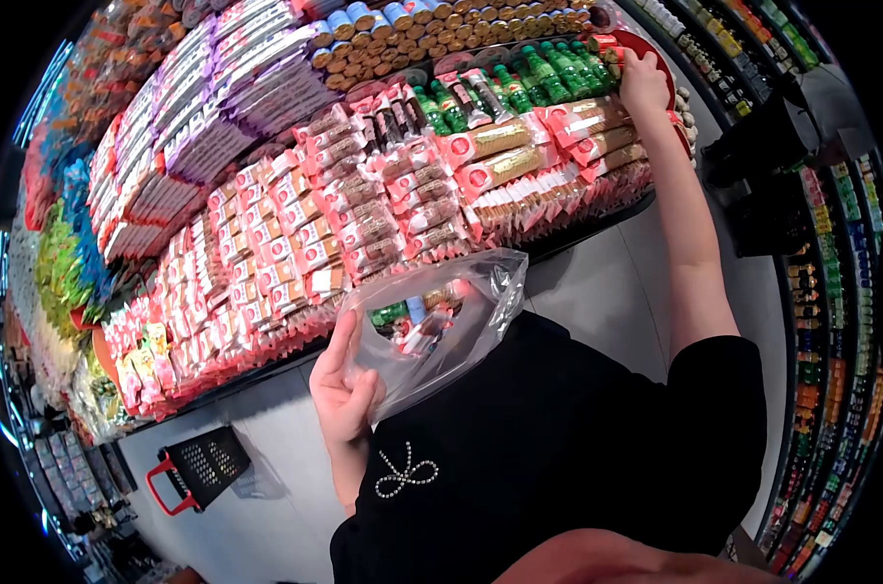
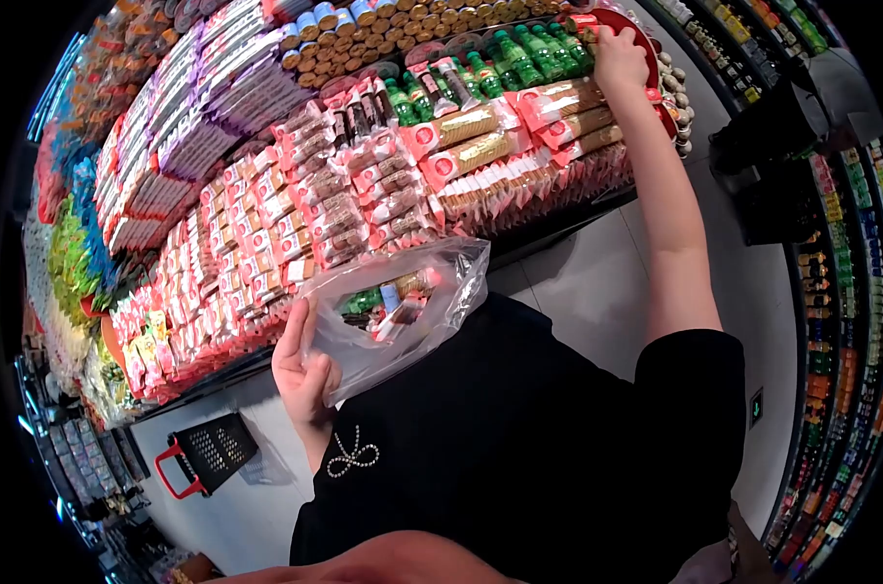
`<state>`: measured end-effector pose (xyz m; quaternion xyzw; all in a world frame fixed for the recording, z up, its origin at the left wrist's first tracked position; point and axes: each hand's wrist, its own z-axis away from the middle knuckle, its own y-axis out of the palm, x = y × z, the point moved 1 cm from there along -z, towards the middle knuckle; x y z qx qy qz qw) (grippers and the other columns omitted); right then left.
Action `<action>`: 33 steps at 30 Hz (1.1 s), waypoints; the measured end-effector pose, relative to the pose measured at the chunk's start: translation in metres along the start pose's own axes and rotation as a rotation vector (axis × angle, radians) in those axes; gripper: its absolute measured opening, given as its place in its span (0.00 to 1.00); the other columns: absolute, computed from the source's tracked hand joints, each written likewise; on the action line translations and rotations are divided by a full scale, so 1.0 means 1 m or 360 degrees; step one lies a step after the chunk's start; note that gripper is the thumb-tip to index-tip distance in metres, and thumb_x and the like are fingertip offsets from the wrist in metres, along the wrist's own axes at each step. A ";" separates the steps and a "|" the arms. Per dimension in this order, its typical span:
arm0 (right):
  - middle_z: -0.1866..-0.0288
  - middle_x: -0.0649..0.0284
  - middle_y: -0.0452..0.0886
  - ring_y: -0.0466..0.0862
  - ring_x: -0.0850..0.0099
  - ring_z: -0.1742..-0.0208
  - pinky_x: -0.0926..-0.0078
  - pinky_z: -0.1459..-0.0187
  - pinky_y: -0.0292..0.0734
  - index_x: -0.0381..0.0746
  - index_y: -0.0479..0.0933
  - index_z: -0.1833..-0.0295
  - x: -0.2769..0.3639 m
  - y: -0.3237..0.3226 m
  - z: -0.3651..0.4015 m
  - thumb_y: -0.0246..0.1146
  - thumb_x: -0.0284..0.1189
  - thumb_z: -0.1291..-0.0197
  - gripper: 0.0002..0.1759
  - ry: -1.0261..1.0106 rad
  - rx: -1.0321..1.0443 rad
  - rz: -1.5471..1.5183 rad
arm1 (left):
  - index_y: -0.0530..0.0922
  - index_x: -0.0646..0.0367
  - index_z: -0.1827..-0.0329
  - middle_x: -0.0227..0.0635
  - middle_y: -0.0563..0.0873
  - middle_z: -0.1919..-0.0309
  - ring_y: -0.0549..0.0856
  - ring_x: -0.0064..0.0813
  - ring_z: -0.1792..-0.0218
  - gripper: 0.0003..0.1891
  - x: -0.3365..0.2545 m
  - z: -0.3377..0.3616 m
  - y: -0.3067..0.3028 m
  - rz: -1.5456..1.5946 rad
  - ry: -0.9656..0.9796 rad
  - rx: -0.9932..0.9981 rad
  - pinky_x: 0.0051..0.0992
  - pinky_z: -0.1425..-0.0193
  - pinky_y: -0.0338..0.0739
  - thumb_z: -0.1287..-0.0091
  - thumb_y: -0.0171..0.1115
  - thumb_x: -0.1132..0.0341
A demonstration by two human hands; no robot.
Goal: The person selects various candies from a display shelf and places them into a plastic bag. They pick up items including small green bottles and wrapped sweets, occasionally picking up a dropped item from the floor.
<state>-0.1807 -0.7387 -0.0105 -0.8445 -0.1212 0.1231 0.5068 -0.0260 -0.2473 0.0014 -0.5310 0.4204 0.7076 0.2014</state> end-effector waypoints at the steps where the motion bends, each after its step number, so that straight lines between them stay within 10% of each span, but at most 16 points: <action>1: 0.57 0.52 0.69 0.76 0.50 0.60 0.60 0.66 0.77 0.45 0.66 0.55 -0.001 0.002 -0.002 0.50 0.28 0.45 0.11 -0.0003 -0.0002 -0.0026 | 0.52 0.69 0.36 0.49 0.59 0.37 0.64 0.09 0.90 0.33 0.001 0.000 0.000 0.0008 -0.0001 0.0007 0.12 0.87 0.53 0.47 0.52 0.80; 9: 0.60 0.54 0.78 0.79 0.60 0.61 0.68 0.62 0.74 0.41 0.71 0.56 0.002 -0.076 0.019 0.51 0.30 0.44 0.11 -0.0265 -0.0196 -0.0482 | 0.52 0.70 0.36 0.43 0.55 0.35 0.61 0.06 0.84 0.31 -0.004 0.001 0.004 0.0128 -0.0037 0.0090 0.11 0.82 0.53 0.46 0.45 0.86; 14: 0.63 0.62 0.77 0.79 0.79 0.67 0.84 0.69 0.75 0.37 0.73 0.57 0.074 -0.181 0.137 0.57 0.18 0.52 0.14 -0.0364 0.0529 -0.2556 | 0.50 0.71 0.36 0.49 0.58 0.37 0.62 0.06 0.86 0.34 -0.002 0.000 0.008 0.0041 -0.0021 -0.0026 0.11 0.84 0.53 0.48 0.51 0.80; 15: 0.62 0.64 0.77 0.78 0.79 0.68 0.84 0.70 0.75 0.37 0.73 0.60 0.092 -0.180 0.160 0.57 0.19 0.52 0.10 -0.1211 0.0853 -0.2331 | 0.50 0.71 0.36 0.49 0.58 0.37 0.62 0.06 0.86 0.34 -0.001 0.001 0.009 0.0041 -0.0023 -0.0036 0.11 0.84 0.53 0.48 0.51 0.80; 16: 0.61 0.63 0.76 0.78 0.73 0.65 0.79 0.65 0.74 0.38 0.73 0.62 0.105 -0.186 0.175 0.58 0.19 0.54 0.10 -0.1323 0.1271 -0.2319 | 0.50 0.71 0.36 0.49 0.58 0.37 0.62 0.06 0.86 0.34 0.000 0.001 0.009 0.0031 -0.0022 -0.0035 0.11 0.84 0.53 0.48 0.51 0.80; 19: 0.56 0.60 0.74 0.77 0.61 0.61 0.71 0.62 0.73 0.41 0.72 0.57 0.148 -0.150 0.215 0.59 0.22 0.55 0.16 -0.2185 0.1095 -0.2111 | 0.50 0.71 0.36 0.49 0.58 0.36 0.62 0.06 0.85 0.34 0.000 0.002 0.008 0.0016 -0.0033 -0.0025 0.11 0.83 0.54 0.48 0.52 0.80; 32: 0.63 0.56 0.75 0.75 0.60 0.58 0.65 0.56 0.68 0.37 0.69 0.60 0.202 -0.093 0.283 0.56 0.29 0.50 0.12 -0.1811 0.1891 -0.1925 | 0.55 0.67 0.37 0.38 0.57 0.35 0.65 0.02 0.82 0.32 0.000 0.005 0.001 0.0004 -0.0018 0.0070 0.07 0.82 0.56 0.49 0.47 0.86; 33: 0.62 0.56 0.75 0.76 0.60 0.57 0.65 0.56 0.69 0.37 0.69 0.58 0.201 -0.091 0.284 0.56 0.31 0.49 0.13 -0.1754 0.1935 -0.1856 | 0.57 0.68 0.37 0.41 0.57 0.35 0.77 0.11 0.68 0.32 -0.002 0.005 0.000 0.0009 -0.0016 0.0091 0.11 0.67 0.69 0.50 0.48 0.84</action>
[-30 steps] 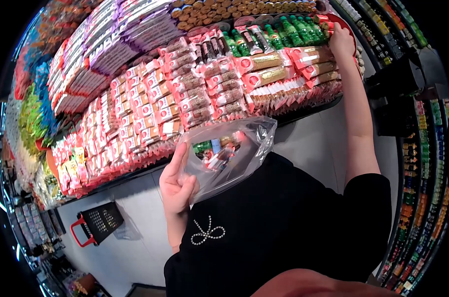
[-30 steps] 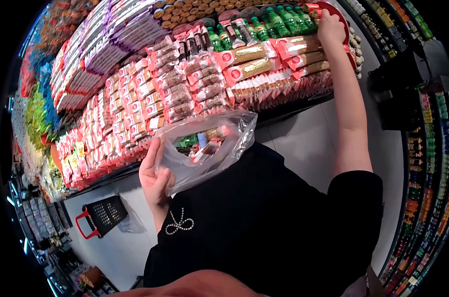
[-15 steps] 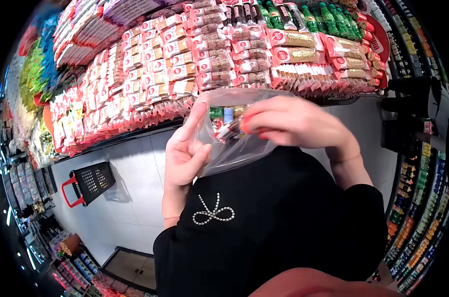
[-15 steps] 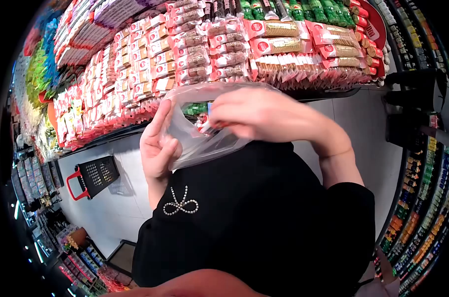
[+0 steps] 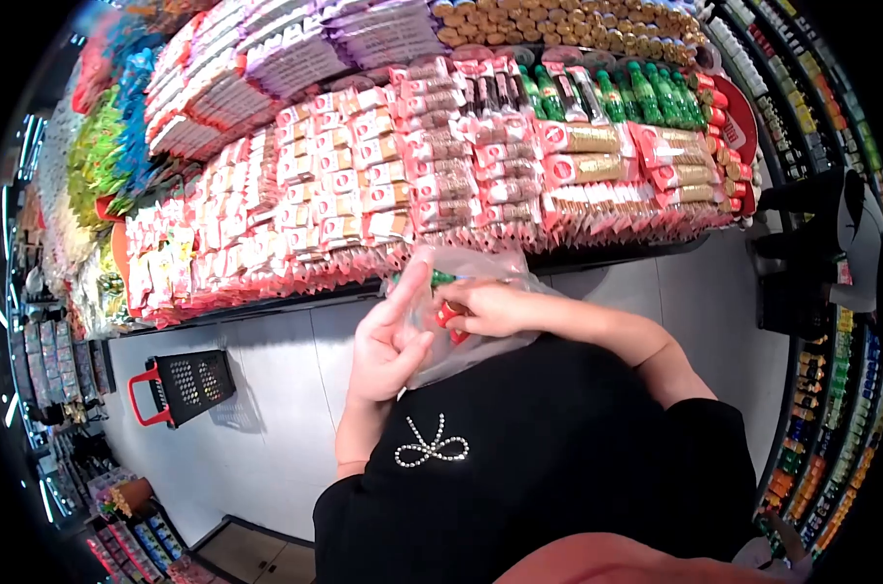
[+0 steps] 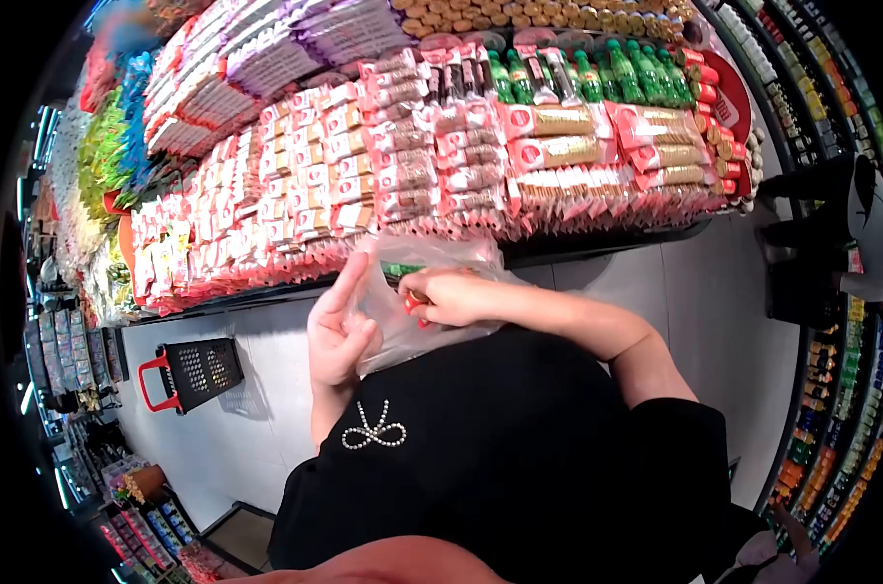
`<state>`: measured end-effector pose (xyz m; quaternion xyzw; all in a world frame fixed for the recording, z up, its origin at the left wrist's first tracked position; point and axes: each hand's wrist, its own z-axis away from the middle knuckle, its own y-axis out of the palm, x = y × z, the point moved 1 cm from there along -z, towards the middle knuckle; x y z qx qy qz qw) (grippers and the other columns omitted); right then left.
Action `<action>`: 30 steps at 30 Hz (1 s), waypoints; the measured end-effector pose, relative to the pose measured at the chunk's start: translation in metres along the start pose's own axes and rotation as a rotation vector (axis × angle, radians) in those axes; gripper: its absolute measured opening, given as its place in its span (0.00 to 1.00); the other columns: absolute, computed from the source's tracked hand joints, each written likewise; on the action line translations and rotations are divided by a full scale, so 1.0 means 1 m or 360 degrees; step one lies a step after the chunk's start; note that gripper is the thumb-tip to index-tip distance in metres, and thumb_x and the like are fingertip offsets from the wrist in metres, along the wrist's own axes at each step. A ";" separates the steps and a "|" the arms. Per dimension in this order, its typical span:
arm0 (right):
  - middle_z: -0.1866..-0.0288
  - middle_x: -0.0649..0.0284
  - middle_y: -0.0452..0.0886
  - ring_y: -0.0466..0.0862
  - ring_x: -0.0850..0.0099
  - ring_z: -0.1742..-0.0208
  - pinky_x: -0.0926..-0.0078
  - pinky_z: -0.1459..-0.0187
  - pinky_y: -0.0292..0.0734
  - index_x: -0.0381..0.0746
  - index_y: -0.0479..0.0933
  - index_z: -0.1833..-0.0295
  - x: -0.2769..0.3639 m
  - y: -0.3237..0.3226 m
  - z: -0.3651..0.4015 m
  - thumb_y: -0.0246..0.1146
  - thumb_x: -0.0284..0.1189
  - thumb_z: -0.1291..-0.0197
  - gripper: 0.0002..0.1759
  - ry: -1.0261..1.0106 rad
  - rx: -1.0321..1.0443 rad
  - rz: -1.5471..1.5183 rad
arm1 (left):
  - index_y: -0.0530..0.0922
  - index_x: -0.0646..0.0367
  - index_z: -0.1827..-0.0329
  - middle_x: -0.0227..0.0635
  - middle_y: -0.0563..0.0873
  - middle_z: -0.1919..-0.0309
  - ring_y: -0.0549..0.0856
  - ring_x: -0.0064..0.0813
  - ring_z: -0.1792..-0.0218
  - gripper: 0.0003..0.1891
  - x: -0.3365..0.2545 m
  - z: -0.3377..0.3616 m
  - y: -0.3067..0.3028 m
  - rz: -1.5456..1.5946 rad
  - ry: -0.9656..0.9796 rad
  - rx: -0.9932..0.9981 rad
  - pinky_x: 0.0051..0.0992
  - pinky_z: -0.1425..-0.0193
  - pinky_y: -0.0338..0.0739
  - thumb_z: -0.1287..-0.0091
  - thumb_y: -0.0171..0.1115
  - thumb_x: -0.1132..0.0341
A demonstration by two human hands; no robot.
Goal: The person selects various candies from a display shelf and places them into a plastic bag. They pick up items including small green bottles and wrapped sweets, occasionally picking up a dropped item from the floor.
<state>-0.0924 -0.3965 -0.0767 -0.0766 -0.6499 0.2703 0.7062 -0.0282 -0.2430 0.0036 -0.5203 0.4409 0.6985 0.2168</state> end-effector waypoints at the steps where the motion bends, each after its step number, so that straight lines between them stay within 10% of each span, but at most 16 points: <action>1: 0.60 0.57 0.76 0.76 0.61 0.56 0.66 0.55 0.69 0.38 0.66 0.53 -0.001 0.001 0.000 0.57 0.34 0.48 0.18 0.0041 -0.0057 0.0034 | 0.57 0.69 0.38 0.43 0.57 0.35 0.72 0.19 0.55 0.32 -0.001 -0.001 0.001 -0.0086 0.0049 -0.0011 0.16 0.54 0.64 0.51 0.48 0.84; 3: 0.59 0.55 0.76 0.76 0.61 0.55 0.67 0.55 0.69 0.38 0.61 0.45 -0.003 0.004 0.004 0.57 0.38 0.46 0.26 0.0226 -0.0008 -0.0152 | 0.57 0.70 0.38 0.46 0.57 0.36 0.48 0.33 0.32 0.32 -0.002 -0.003 0.007 -0.0051 0.0078 -0.0021 0.27 0.33 0.36 0.52 0.50 0.82; 6: 0.60 0.53 0.77 0.76 0.60 0.55 0.68 0.54 0.68 0.38 0.58 0.41 -0.005 0.002 0.006 0.58 0.38 0.46 0.30 0.0134 -0.0048 -0.0161 | 0.56 0.70 0.37 0.42 0.56 0.35 0.56 0.21 0.36 0.32 0.001 0.001 -0.001 0.0030 -0.0018 -0.0017 0.13 0.51 0.65 0.49 0.48 0.85; 10: 0.58 0.55 0.77 0.76 0.60 0.54 0.70 0.50 0.66 0.37 0.59 0.41 -0.001 -0.003 0.011 0.58 0.39 0.47 0.30 0.0150 -0.0104 0.0015 | 0.55 0.69 0.37 0.39 0.55 0.34 0.58 0.15 0.38 0.31 0.004 0.002 -0.004 0.0069 0.0016 0.0012 0.05 0.62 0.64 0.48 0.47 0.86; 12: 0.56 0.52 0.76 0.76 0.58 0.55 0.68 0.54 0.69 0.36 0.62 0.44 0.000 -0.005 0.013 0.58 0.38 0.48 0.28 -0.0021 -0.0171 0.0082 | 0.55 0.69 0.37 0.38 0.56 0.34 0.69 0.10 0.48 0.31 0.006 0.003 -0.007 0.0203 -0.0012 0.0054 0.05 0.66 0.64 0.47 0.47 0.86; 13: 0.59 0.51 0.76 0.76 0.56 0.57 0.66 0.55 0.69 0.36 0.63 0.44 0.003 -0.007 0.015 0.58 0.38 0.48 0.28 0.0016 -0.0135 0.0200 | 0.52 0.69 0.36 0.42 0.58 0.35 0.64 0.07 0.87 0.32 0.004 0.001 -0.002 -0.0034 0.0047 0.0005 0.11 0.84 0.55 0.48 0.45 0.85; 18: 0.55 0.50 0.74 0.74 0.55 0.55 0.64 0.53 0.68 0.37 0.64 0.44 0.008 -0.018 0.028 0.60 0.37 0.49 0.28 0.0150 0.0086 0.0306 | 0.52 0.67 0.36 0.42 0.58 0.36 0.64 0.07 0.87 0.32 0.003 0.005 -0.004 -0.0016 0.0017 -0.0011 0.11 0.83 0.55 0.47 0.46 0.85; 20: 0.51 0.51 0.72 0.72 0.56 0.51 0.65 0.50 0.67 0.37 0.64 0.44 0.012 -0.023 0.039 0.59 0.34 0.49 0.26 -0.0197 -0.0020 0.0387 | 0.55 0.67 0.36 0.36 0.56 0.35 0.71 0.03 0.64 0.30 0.003 0.007 -0.004 0.0105 -0.0038 0.0006 0.05 0.74 0.60 0.46 0.47 0.85; 21: 0.49 0.52 0.71 0.71 0.58 0.49 0.65 0.48 0.66 0.38 0.65 0.44 0.018 -0.029 0.045 0.58 0.33 0.48 0.25 -0.0308 -0.0010 0.0342 | 0.54 0.67 0.36 0.35 0.57 0.35 0.71 0.03 0.64 0.30 0.004 0.007 -0.004 0.0100 -0.0044 0.0010 0.05 0.74 0.60 0.45 0.47 0.85; 22: 0.49 0.54 0.71 0.70 0.58 0.48 0.64 0.47 0.65 0.40 0.66 0.44 0.032 -0.037 0.052 0.58 0.32 0.47 0.23 -0.0305 0.0022 0.0216 | 0.52 0.65 0.35 0.41 0.61 0.37 0.64 0.07 0.87 0.31 0.008 0.008 -0.007 0.0033 -0.0023 0.0009 0.11 0.83 0.55 0.45 0.47 0.84; 27: 0.66 0.60 0.78 0.78 0.72 0.70 0.81 0.72 0.73 0.37 0.76 0.61 0.045 -0.050 0.073 0.59 0.25 0.48 0.08 -0.0368 -0.0757 -0.0067 | 0.53 0.65 0.35 0.38 0.63 0.38 0.63 0.08 0.88 0.30 0.010 0.010 -0.011 -0.0013 -0.0003 0.0057 0.12 0.85 0.55 0.43 0.47 0.83; 30: 0.66 0.59 0.75 0.76 0.64 0.64 0.72 0.63 0.72 0.35 0.74 0.61 0.039 -0.051 0.078 0.65 0.34 0.54 0.16 -0.0164 -0.1278 0.0304 | 0.53 0.64 0.35 0.36 0.64 0.38 0.62 0.08 0.87 0.30 0.010 0.015 -0.012 0.0072 -0.0044 0.0043 0.13 0.84 0.54 0.43 0.47 0.83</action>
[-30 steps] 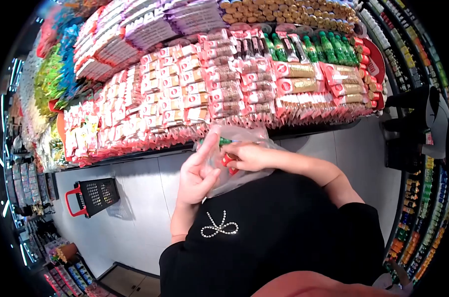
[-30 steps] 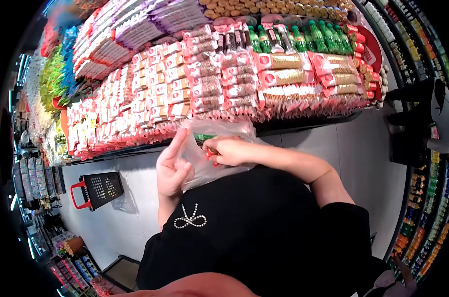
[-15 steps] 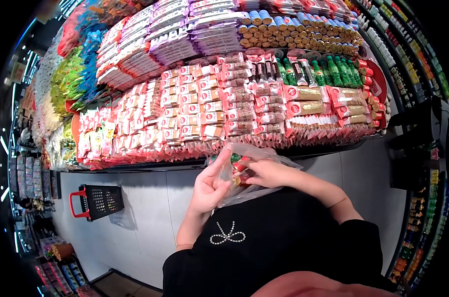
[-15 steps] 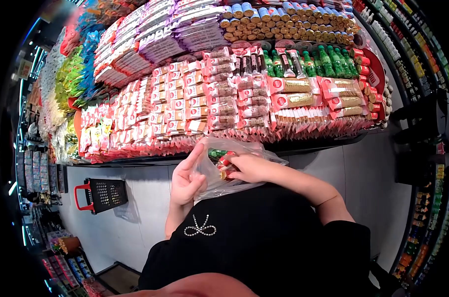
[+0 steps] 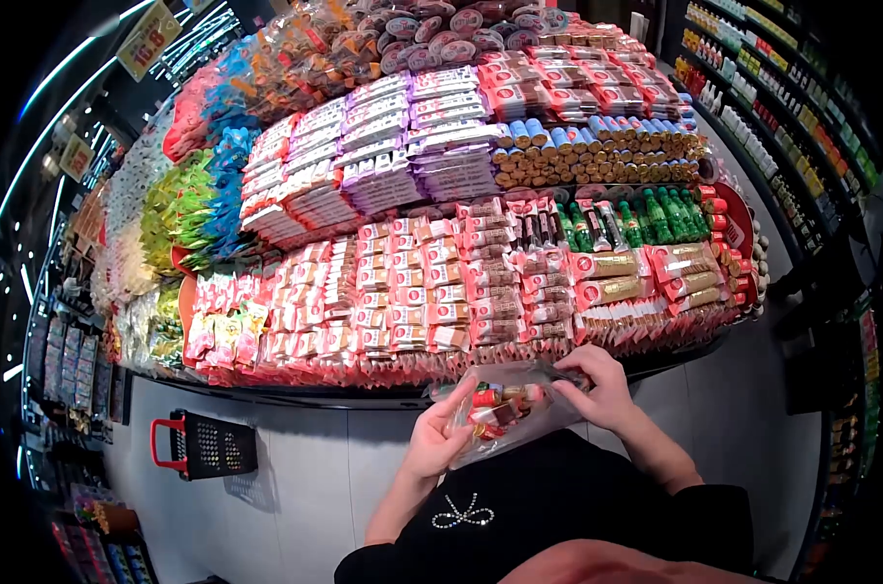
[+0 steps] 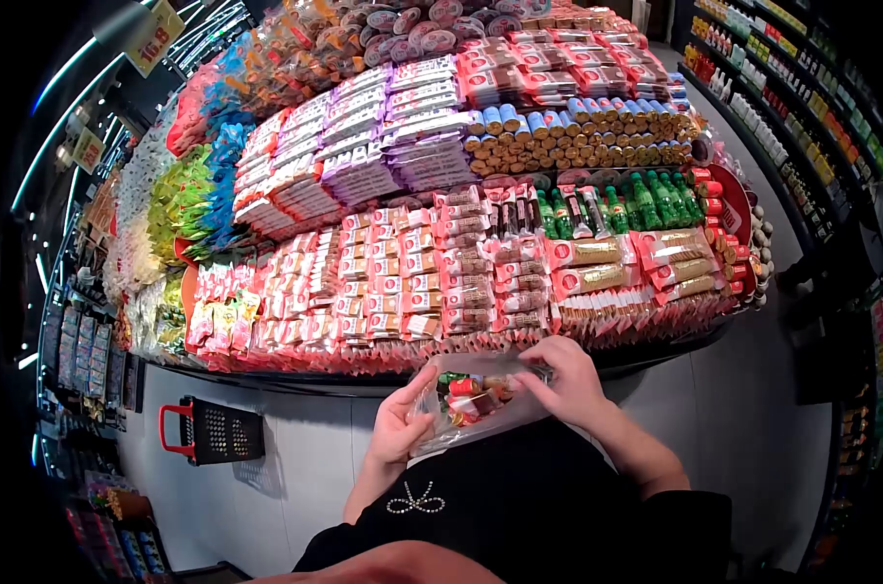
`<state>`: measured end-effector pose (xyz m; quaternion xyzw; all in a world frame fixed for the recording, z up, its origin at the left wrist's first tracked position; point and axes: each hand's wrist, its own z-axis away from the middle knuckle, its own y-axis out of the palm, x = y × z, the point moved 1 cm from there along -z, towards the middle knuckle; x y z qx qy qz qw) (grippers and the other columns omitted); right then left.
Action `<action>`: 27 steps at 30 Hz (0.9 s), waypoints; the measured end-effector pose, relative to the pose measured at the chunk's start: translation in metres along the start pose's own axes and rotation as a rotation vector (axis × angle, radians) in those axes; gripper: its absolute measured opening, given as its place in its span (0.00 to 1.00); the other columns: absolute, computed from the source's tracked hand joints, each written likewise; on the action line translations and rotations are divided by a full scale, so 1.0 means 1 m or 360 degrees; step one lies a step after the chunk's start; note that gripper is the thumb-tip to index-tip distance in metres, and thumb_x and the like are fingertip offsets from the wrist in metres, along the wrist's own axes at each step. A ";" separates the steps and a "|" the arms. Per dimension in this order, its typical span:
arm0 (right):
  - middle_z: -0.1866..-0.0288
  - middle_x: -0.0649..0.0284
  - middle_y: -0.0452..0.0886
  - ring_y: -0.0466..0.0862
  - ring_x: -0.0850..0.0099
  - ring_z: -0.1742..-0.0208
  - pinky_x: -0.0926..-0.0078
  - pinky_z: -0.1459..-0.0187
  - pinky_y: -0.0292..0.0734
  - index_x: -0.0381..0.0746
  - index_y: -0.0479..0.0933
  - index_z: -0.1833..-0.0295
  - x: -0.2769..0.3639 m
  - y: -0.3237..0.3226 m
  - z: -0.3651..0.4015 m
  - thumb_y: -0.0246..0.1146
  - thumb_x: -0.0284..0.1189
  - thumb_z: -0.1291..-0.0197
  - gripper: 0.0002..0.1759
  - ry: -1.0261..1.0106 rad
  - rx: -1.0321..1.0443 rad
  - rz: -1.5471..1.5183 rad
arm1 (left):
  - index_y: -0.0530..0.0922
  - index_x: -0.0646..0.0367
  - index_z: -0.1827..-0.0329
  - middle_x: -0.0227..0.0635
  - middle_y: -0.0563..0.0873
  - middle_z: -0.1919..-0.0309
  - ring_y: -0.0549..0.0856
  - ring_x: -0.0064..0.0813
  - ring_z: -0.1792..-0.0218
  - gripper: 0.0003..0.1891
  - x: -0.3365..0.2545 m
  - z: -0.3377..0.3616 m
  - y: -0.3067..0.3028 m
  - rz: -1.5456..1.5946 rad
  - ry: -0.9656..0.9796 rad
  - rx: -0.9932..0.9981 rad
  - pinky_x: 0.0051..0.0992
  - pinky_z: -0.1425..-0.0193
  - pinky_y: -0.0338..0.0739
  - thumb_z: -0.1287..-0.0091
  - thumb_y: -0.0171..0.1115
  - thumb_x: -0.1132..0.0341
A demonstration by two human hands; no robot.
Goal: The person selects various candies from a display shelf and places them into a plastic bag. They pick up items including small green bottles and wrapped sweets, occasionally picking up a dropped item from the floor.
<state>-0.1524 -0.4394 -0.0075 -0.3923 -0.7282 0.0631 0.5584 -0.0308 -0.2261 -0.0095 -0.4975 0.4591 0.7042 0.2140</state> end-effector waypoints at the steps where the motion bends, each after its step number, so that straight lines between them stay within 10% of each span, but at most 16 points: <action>1: 0.66 0.59 0.75 0.76 0.64 0.64 0.72 0.63 0.72 0.35 0.74 0.61 -0.001 0.003 0.002 0.65 0.34 0.54 0.16 -0.0006 -0.0006 0.0001 | 0.55 0.64 0.36 0.32 0.62 0.38 0.63 0.07 0.83 0.29 0.000 0.002 -0.001 0.0027 -0.0048 0.0003 0.11 0.82 0.55 0.43 0.47 0.83; 4: 0.56 0.56 0.69 0.71 0.58 0.54 0.66 0.54 0.69 0.35 0.68 0.53 -0.015 0.016 0.018 0.70 0.45 0.66 0.36 0.0333 0.0281 0.0685 | 0.56 0.64 0.36 0.29 0.61 0.37 0.67 0.05 0.76 0.29 0.001 0.007 -0.003 0.0055 -0.0068 0.0014 0.09 0.76 0.60 0.43 0.47 0.83; 9: 0.65 0.56 0.74 0.75 0.60 0.59 0.67 0.60 0.73 0.36 0.74 0.63 -0.040 0.040 0.035 0.66 0.50 0.63 0.29 0.0530 0.0613 0.0876 | 0.57 0.66 0.37 0.33 0.64 0.39 0.71 0.09 0.56 0.28 0.004 0.014 -0.008 0.0053 -0.0012 -0.0042 0.07 0.64 0.65 0.43 0.49 0.83; 18: 0.76 0.54 0.78 0.78 0.58 0.72 0.64 0.68 0.73 0.39 0.78 0.72 -0.058 0.064 0.028 0.59 0.45 0.56 0.18 0.0511 0.1429 0.0341 | 0.57 0.65 0.37 0.31 0.65 0.40 0.71 0.07 0.68 0.29 0.008 0.032 -0.024 0.0073 -0.0063 -0.0133 0.08 0.71 0.63 0.44 0.49 0.84; 27: 0.81 0.54 0.75 0.76 0.59 0.77 0.65 0.73 0.70 0.37 0.76 0.75 -0.022 0.099 0.003 0.58 0.41 0.53 0.16 0.0149 0.1482 -0.0013 | 0.58 0.65 0.37 0.34 0.65 0.39 0.68 0.06 0.79 0.30 0.014 0.072 -0.059 0.0069 0.0044 -0.0451 0.10 0.80 0.58 0.47 0.46 0.87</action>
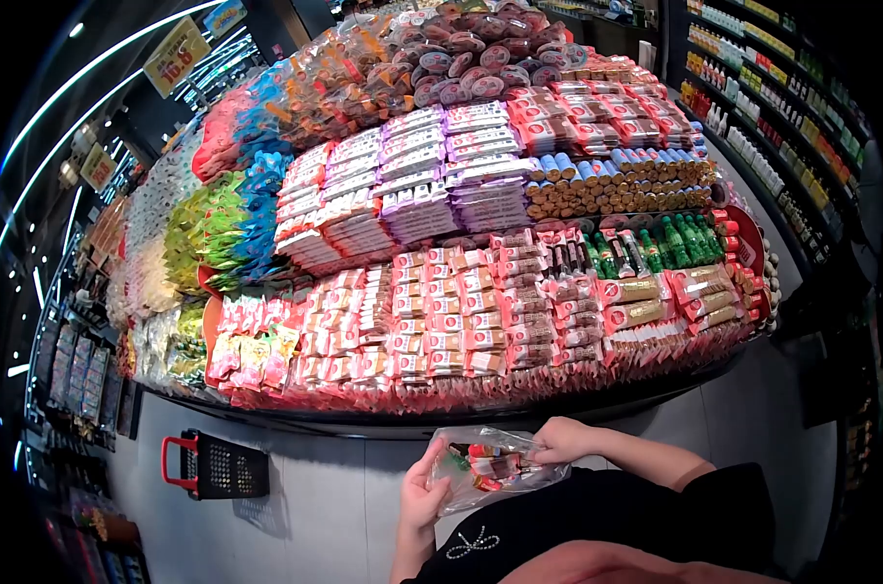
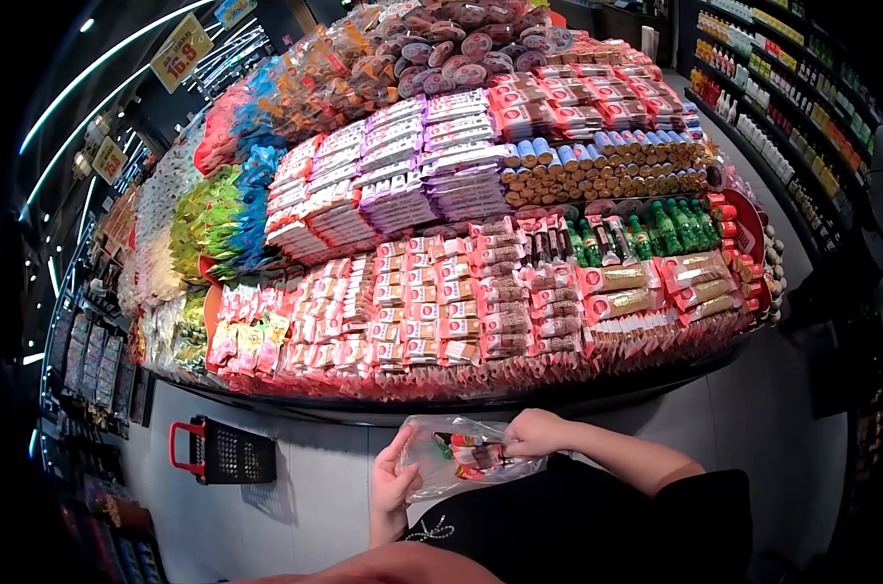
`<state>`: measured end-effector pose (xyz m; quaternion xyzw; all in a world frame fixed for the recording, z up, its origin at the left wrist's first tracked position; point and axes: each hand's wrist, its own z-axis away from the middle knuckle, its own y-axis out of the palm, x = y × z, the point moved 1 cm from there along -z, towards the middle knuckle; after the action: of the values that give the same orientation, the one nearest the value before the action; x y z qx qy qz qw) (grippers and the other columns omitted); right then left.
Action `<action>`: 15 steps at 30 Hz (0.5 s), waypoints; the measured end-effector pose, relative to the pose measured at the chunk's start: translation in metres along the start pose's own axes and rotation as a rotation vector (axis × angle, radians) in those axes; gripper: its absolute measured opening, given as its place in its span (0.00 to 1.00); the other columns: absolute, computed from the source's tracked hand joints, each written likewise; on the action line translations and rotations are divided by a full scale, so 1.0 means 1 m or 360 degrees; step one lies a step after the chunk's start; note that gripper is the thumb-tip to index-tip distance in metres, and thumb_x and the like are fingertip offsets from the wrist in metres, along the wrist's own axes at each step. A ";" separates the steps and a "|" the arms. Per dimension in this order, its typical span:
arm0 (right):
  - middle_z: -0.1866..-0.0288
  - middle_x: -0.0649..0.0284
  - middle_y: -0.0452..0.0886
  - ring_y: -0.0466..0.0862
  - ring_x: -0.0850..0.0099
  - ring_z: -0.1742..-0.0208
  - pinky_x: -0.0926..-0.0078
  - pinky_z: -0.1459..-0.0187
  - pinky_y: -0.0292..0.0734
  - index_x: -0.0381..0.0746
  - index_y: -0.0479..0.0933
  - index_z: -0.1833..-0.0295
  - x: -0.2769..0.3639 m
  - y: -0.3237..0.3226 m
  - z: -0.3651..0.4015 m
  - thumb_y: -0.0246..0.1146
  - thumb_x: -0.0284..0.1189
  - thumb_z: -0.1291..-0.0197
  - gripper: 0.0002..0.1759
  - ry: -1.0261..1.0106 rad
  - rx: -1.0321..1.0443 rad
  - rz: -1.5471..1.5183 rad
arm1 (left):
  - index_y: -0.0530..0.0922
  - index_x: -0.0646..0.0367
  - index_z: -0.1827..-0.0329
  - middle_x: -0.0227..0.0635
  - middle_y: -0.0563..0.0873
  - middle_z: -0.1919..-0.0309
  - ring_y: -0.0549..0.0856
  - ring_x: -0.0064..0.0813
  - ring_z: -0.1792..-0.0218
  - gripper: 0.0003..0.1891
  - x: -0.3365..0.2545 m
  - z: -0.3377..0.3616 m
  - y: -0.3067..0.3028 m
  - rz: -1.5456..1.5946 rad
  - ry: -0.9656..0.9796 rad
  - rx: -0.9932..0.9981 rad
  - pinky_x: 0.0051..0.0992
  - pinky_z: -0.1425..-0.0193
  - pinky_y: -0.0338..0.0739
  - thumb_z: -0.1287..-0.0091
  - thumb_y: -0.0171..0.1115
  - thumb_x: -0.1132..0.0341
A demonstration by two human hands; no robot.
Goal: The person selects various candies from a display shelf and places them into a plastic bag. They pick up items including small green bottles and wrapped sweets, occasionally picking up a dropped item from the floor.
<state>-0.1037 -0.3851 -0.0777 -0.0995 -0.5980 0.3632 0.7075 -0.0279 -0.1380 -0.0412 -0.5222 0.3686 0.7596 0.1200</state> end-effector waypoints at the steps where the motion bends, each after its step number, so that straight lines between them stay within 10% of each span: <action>1: 0.81 0.54 0.75 0.76 0.59 0.77 0.65 0.73 0.70 0.37 0.76 0.75 0.005 0.001 -0.006 0.58 0.41 0.53 0.16 -0.0002 0.0015 0.0003 | 0.58 0.65 0.37 0.34 0.65 0.39 0.67 0.06 0.80 0.30 0.000 0.005 -0.005 0.0011 0.0041 -0.0070 0.10 0.80 0.58 0.47 0.45 0.88; 15: 0.88 0.68 0.71 0.72 0.80 0.85 0.79 0.81 0.68 0.34 0.72 0.79 0.142 -0.066 -0.037 0.56 0.32 0.49 0.13 -0.0918 0.0095 -0.0720 | 0.53 0.71 0.37 0.55 0.62 0.40 0.69 0.11 0.87 0.33 -0.111 0.086 -0.028 -0.0211 0.0719 -0.0482 0.09 0.88 0.58 0.49 0.53 0.78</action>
<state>-0.0407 -0.3318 0.0600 0.1624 -0.7688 0.2278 0.5750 -0.0248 -0.0369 0.0602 -0.7134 0.2334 0.6608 0.0048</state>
